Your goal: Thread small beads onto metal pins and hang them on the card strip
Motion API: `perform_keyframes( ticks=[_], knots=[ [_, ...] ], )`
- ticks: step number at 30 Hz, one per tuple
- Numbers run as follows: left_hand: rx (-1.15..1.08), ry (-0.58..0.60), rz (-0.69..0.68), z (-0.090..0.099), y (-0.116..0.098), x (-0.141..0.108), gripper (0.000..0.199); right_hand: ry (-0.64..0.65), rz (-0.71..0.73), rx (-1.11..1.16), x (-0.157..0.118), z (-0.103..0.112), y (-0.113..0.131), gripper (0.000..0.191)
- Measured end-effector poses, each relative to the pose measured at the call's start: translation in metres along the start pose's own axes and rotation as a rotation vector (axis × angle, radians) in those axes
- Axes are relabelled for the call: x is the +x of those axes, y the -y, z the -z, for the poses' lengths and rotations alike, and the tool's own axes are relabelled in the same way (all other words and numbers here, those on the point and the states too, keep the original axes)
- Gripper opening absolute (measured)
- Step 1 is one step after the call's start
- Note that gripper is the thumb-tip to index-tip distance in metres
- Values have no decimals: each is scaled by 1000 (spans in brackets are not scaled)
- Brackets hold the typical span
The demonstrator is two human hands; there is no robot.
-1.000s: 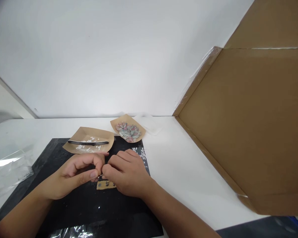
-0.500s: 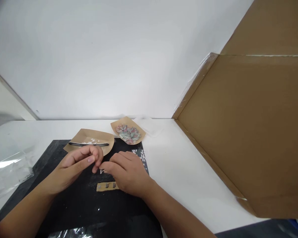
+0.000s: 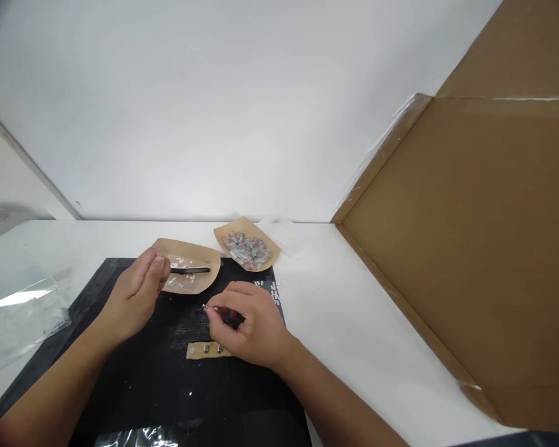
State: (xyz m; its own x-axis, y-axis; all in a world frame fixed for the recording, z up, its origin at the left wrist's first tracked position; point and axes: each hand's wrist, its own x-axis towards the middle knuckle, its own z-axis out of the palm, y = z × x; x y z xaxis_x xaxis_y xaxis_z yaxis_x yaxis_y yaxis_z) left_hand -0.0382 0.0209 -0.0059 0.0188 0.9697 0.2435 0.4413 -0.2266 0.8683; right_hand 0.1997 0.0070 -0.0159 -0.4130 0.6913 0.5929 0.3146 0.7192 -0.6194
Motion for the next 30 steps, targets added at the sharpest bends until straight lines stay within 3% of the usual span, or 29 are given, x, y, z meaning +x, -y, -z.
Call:
perform_keyframes(
  ticks=[3,8,11,14,18,23,30],
  knots=[
    [462,-8,-14,2,1,4,36,15,-77,-24,-1,1,1,14],
    [712,-36,70,1,2,7,45,94,-188,-100,-1,1,1,18],
    [777,-62,68,1,5,7,53,63,-234,-105,0,2,0,18],
    [817,-95,-64,0,10,8,54,18,-308,-93,0,3,-2,17],
    [748,-217,-256,-1,15,8,39,2,-400,-18,-1,1,-5,18],
    [691,-389,-293,-1,17,9,26,7,-407,5,-1,-1,-4,16],
    [781,-350,-382,-2,28,13,33,-17,-341,-4,-1,-3,-2,21]
  ],
)
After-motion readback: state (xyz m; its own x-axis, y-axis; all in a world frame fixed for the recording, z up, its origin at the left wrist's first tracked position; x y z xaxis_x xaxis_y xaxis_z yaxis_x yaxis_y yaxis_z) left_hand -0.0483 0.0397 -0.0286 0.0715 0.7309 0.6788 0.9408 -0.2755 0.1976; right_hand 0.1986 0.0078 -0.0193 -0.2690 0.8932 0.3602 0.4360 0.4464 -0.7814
